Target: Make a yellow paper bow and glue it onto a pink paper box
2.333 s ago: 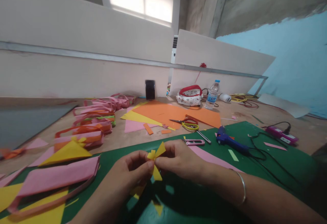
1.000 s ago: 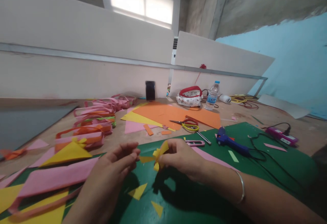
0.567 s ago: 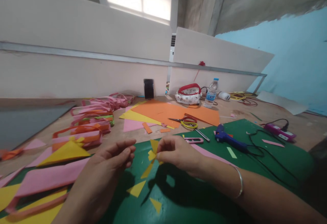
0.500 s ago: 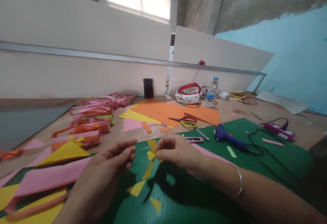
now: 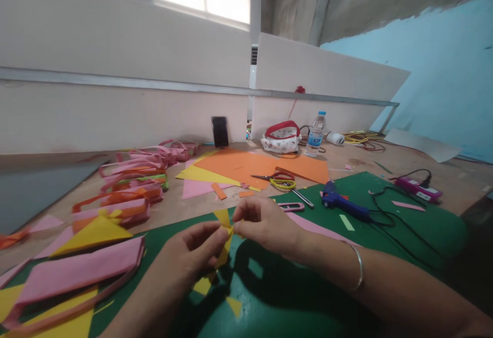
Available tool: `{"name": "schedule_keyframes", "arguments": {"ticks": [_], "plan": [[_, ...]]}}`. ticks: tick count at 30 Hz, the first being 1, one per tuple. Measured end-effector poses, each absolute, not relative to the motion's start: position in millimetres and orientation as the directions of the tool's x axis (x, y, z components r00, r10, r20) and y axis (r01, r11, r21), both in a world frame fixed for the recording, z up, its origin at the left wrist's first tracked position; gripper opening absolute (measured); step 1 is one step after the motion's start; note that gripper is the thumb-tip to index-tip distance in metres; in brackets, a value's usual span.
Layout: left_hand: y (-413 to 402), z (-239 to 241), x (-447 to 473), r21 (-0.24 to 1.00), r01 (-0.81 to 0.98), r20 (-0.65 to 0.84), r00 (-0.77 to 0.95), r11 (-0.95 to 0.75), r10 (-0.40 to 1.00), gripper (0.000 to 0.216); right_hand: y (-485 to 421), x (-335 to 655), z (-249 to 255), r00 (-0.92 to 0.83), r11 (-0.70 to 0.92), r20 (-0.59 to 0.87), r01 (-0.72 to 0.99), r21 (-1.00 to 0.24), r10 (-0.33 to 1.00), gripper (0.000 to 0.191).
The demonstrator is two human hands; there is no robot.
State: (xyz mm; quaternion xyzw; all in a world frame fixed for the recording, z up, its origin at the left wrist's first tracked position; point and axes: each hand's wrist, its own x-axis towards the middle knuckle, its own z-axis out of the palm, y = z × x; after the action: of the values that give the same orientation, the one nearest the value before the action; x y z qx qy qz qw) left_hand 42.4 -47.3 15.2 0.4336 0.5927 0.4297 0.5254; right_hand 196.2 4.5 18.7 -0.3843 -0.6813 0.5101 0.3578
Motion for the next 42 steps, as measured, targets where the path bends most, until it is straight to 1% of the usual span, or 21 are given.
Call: {"name": "schedule_keyframes", "arguments": {"ticks": [2, 5, 8, 10, 12, 15, 17, 18, 23, 28, 37, 42], "plan": [[-50, 12, 44, 0.967, 0.078, -0.243, 0.005, 0.242, 0.970, 0.024, 4, 196, 18, -0.467, 0.212, 0.110, 0.170, -0.962, 0.877, 0.008], [-52, 10, 43, 0.968, 0.079, -0.235, -0.032, 0.237, 0.971, 0.024, 3, 197, 19, -0.483, 0.254, 0.124, 0.215, -0.943, 0.867, 0.002], [-52, 11, 43, 0.968, 0.105, -0.226, -0.019, 0.226, 0.974, 0.024, 2, 197, 21, -0.494, 0.387, 0.225, 0.253, -0.887, 0.840, 0.009], [-51, 12, 44, 0.975, 0.114, -0.196, 0.029, 0.192, 0.980, 0.025, 2, 197, 22, -0.507, 0.437, 0.257, 0.275, -0.856, 0.823, 0.006], [-50, 11, 45, 0.976, 0.076, -0.206, 0.043, 0.202, 0.978, 0.025, 2, 196, 20, -0.512, 0.395, 0.210, 0.285, -0.873, 0.833, 0.004], [-48, 7, 47, 0.956, -0.054, -0.285, 0.049, 0.287, 0.957, 0.026, 4, 195, 16, -0.487, 0.289, 0.128, 0.273, -0.917, 0.864, 0.007], [-46, 4, 47, 0.942, -0.123, -0.305, 0.063, 0.311, 0.950, 0.027, 5, 195, 14, -0.469, 0.263, 0.116, 0.261, -0.929, 0.875, 0.007], [-46, 4, 47, 0.942, -0.130, -0.305, 0.065, 0.311, 0.950, 0.028, 5, 195, 13, -0.465, 0.256, 0.115, 0.254, -0.933, 0.878, 0.007], [-46, 6, 46, 0.963, -0.021, -0.267, 0.068, 0.269, 0.961, 0.024, 3, 194, 13, -0.472, 0.207, 0.073, 0.238, -0.949, 0.879, 0.004], [-47, 7, 45, 0.962, -0.001, -0.271, 0.079, 0.272, 0.959, 0.023, 1, 193, 15, -0.460, 0.193, 0.052, 0.266, -0.944, 0.887, 0.006], [-45, 3, 43, 0.956, 0.114, -0.279, 0.073, 0.270, 0.958, 0.029, 2, 191, 9, -0.442, 0.207, 0.065, 0.281, -0.937, 0.895, 0.007], [-47, -2, 43, 0.961, 0.129, -0.258, 0.091, 0.246, 0.962, 0.022, 1, 189, 8, -0.421, 0.194, 0.056, 0.291, -0.937, 0.905, 0.008]]}}
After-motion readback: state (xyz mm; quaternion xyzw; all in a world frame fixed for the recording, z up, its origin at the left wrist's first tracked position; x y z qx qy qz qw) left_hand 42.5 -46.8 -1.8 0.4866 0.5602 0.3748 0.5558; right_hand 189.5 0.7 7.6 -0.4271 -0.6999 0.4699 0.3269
